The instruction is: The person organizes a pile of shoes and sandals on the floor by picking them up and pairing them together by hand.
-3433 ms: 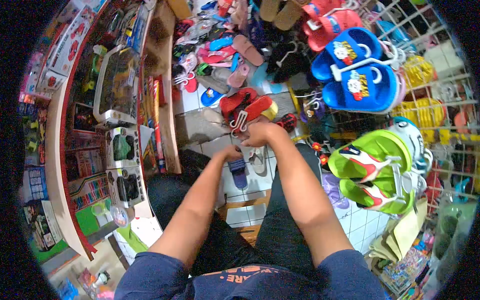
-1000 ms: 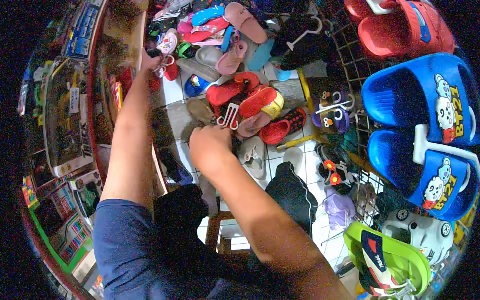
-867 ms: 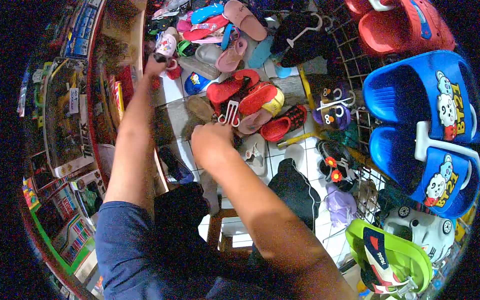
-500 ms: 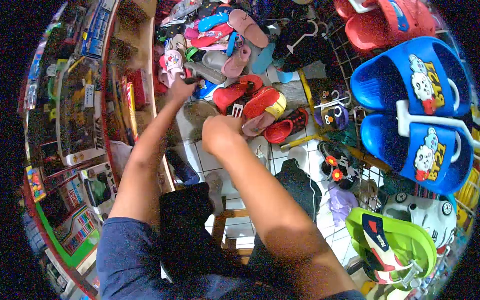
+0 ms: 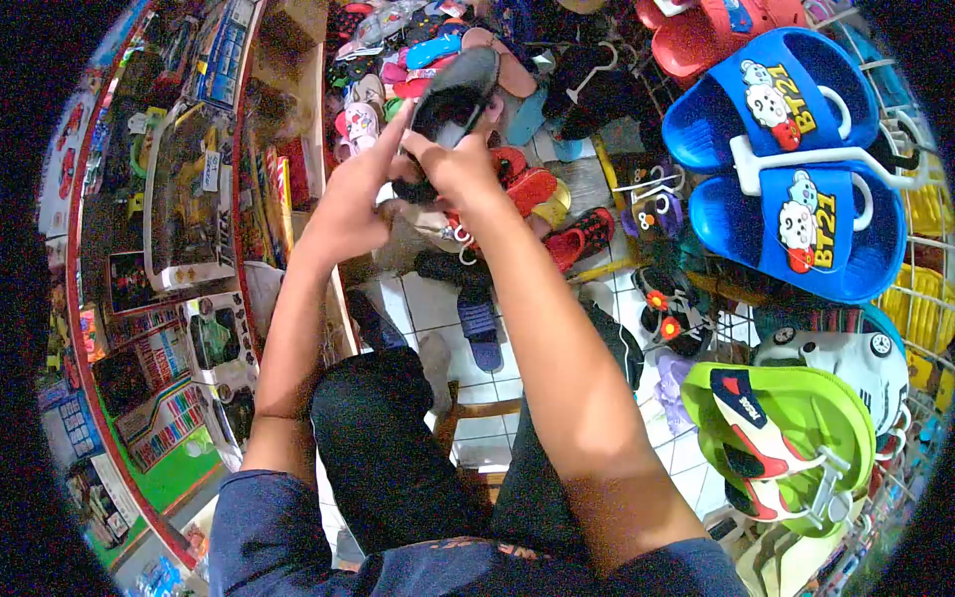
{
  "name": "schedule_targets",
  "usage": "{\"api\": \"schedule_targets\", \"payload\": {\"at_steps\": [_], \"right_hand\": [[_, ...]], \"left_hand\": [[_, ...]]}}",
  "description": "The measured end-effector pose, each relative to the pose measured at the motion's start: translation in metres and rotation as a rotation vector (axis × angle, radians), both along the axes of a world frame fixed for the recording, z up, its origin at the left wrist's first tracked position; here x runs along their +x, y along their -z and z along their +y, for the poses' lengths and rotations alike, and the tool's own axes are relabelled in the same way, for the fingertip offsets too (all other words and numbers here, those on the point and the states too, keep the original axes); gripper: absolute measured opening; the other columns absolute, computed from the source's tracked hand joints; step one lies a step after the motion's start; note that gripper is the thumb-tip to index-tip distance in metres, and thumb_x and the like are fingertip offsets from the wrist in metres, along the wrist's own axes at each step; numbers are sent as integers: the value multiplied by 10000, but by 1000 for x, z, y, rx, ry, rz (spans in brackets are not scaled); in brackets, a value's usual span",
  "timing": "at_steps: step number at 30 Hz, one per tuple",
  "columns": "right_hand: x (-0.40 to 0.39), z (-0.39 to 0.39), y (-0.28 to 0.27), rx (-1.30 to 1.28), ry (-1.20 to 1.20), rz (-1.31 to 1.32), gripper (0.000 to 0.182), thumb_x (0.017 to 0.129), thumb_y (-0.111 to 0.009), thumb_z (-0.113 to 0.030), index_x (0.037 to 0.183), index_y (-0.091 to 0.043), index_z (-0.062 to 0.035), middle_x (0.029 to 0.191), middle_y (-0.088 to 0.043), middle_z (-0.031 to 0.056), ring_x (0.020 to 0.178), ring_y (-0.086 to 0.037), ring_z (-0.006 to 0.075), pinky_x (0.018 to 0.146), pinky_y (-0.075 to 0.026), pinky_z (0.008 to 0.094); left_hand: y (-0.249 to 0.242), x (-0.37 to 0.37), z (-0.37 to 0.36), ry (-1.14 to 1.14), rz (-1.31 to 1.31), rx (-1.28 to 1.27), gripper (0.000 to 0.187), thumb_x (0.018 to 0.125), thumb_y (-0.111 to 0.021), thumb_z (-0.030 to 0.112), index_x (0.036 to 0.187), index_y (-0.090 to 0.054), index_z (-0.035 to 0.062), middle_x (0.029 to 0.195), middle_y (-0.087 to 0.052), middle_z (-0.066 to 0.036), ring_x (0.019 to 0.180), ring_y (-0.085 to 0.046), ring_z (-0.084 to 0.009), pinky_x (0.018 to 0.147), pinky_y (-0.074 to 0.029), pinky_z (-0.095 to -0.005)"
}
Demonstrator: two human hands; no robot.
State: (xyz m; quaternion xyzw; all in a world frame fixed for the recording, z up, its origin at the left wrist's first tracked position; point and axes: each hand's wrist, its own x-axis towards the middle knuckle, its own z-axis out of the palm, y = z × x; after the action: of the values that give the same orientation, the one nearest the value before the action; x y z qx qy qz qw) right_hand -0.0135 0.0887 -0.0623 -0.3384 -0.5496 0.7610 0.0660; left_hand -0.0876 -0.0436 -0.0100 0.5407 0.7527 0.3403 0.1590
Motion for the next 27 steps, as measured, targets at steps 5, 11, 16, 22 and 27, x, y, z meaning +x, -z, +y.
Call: {"api": "schedule_targets", "payload": {"at_steps": [5,11,16,22,27], "right_hand": [[-1,4,-6,-98,242,-49,243,753,-632,-149,895,-609,47,825,-644,115,696,-627,203,627,-530,357],[-8,11,7,-2,351,-99,253,754,-596,-115,916,-597,80,882,-638,158,765,-628,224,671,-514,362],[1,17,-3,69,286,-56,364,728,-604,-106,1042,-541,67,902,-633,135,803,-624,222,717,-503,329],[-3,16,5,243,202,30,362,720,-618,-74,1064,-550,14,970,-641,133,869,-622,230,800,-484,331],[8,17,-3,374,101,-97,390,707,-628,-93,1073,-548,16,993,-653,144,879,-635,247,815,-483,333]], "left_hand": [[-11,-65,15,108,-202,10,814,695,-633,-101,1436,-368,104,976,-615,-40,848,-565,-172,760,-485,-293],[135,-164,21,-134,-338,-1105,367,753,-662,135,1112,-615,76,931,-647,-50,812,-622,-182,691,-544,-348],[339,-49,-29,-188,-933,-1259,275,774,-660,277,988,-621,108,819,-609,-45,673,-566,-220,602,-494,-388],[373,85,-73,-520,-1144,-876,612,829,-616,473,1322,-478,138,1164,-574,-80,1017,-559,-260,828,-515,-472],[439,103,-75,-1515,-1719,37,513,846,-647,295,1261,-492,37,1171,-593,-131,994,-599,-267,797,-502,-469]]}}
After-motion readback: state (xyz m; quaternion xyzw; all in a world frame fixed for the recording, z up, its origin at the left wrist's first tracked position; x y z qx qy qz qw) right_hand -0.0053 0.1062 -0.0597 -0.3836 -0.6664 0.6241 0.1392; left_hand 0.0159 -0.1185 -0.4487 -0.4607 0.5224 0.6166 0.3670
